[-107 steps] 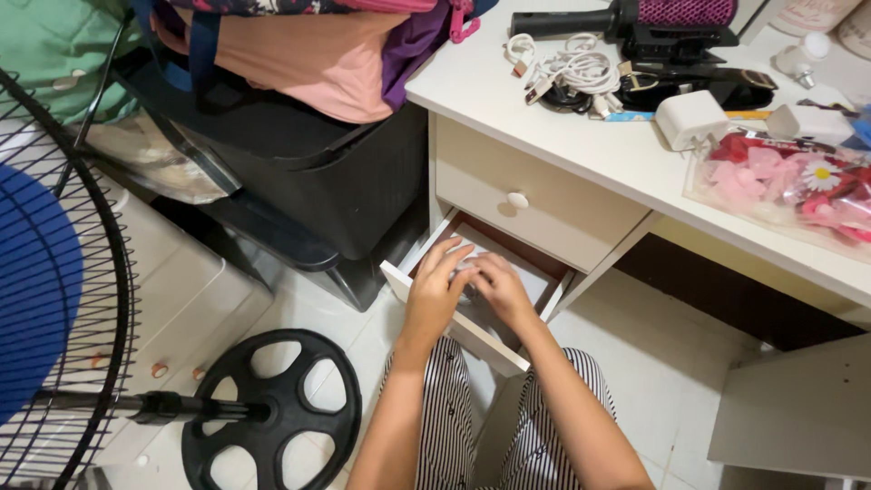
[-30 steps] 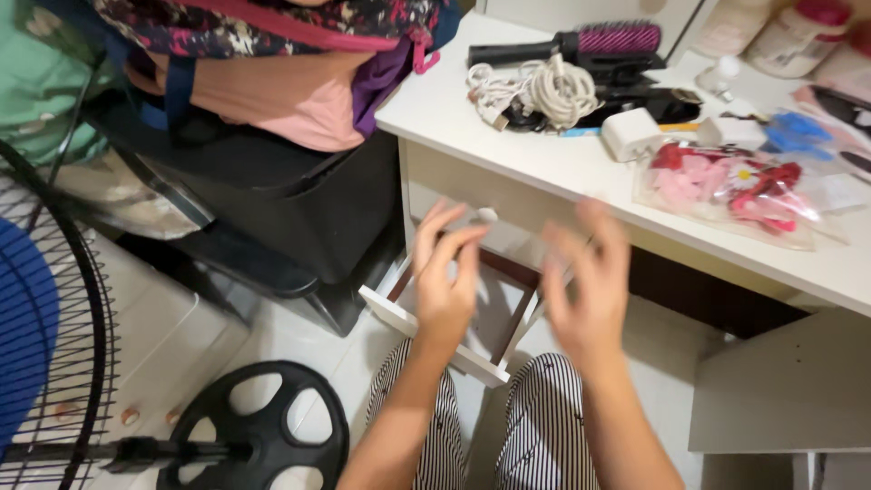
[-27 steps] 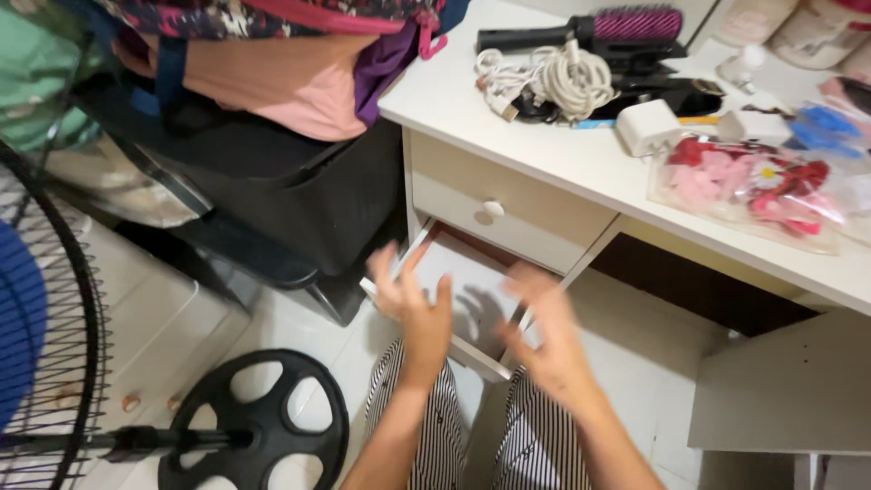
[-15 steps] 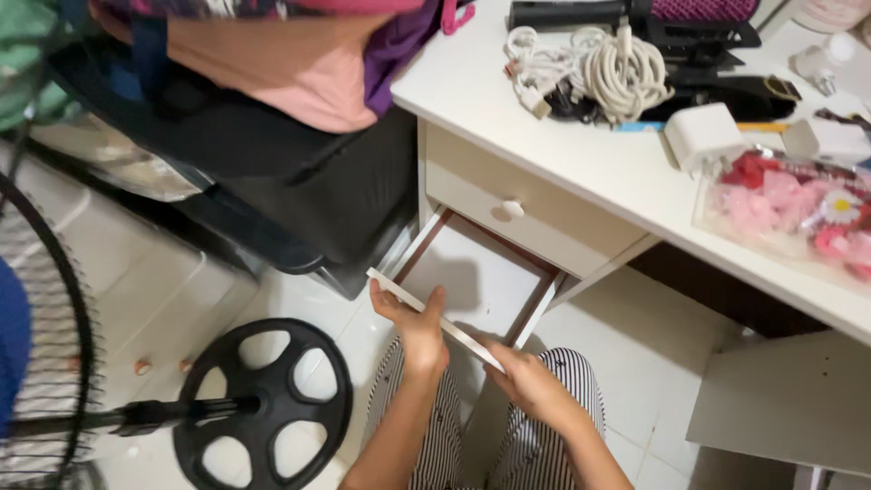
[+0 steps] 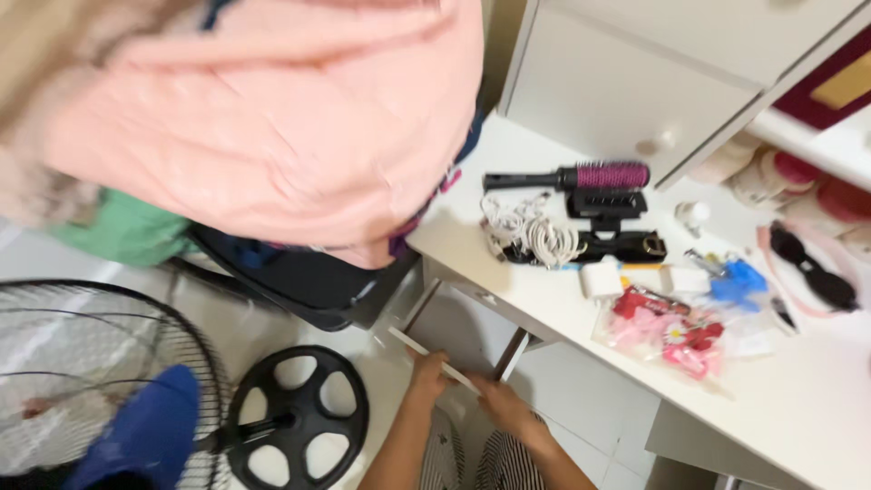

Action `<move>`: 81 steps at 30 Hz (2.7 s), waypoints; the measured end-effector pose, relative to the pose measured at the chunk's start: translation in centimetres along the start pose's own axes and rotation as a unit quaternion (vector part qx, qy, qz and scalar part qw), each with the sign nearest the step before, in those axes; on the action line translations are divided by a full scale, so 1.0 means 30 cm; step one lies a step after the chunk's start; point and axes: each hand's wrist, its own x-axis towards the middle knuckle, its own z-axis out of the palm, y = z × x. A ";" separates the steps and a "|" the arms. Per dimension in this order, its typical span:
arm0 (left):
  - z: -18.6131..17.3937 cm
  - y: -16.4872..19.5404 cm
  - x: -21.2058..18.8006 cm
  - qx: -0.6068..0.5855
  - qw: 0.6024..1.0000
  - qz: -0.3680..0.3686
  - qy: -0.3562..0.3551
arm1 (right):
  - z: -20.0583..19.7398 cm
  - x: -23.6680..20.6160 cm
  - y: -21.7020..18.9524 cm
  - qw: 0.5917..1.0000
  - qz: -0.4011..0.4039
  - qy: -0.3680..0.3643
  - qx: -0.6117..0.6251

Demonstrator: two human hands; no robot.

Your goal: The person sits on the floor at a bedroom vanity, opens a drawer, and empties its contents onto the desk, including hair clips, cables, chargers, and sunglasses. They sort and arrange the items, then place them back into the drawer and reorganize the contents.

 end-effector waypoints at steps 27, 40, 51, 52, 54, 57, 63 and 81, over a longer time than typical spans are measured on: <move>-0.051 0.187 -1.072 0.072 0.985 -0.090 0.132 | -0.403 -0.673 -0.860 0.971 0.090 -0.198 0.097; -0.064 0.166 -1.309 0.028 0.985 -0.150 -0.079 | -0.532 -1.077 -0.741 0.912 0.208 0.259 0.241; 0.263 0.114 -1.448 0.188 0.953 -0.109 -0.211 | -0.616 -1.177 -0.714 0.766 0.335 0.384 0.392; 0.288 0.101 -1.459 0.196 0.946 -0.110 -0.235 | -0.616 -1.173 -0.692 0.756 0.344 0.413 0.374; 0.339 0.076 -1.480 0.229 0.930 -0.149 -0.245 | -0.626 -1.197 -0.640 0.726 0.359 0.467 0.354; 0.424 0.031 -1.509 0.260 0.909 -0.179 -0.273 | -0.676 -1.279 -0.563 0.693 0.358 0.514 0.356; 0.579 -0.100 -1.428 0.269 0.887 -0.185 -0.326 | -0.814 -1.381 -0.428 0.703 0.456 0.455 0.302; 0.934 0.081 -0.937 0.763 0.353 0.473 -0.263 | -0.988 -1.397 -0.178 0.742 0.460 0.396 0.287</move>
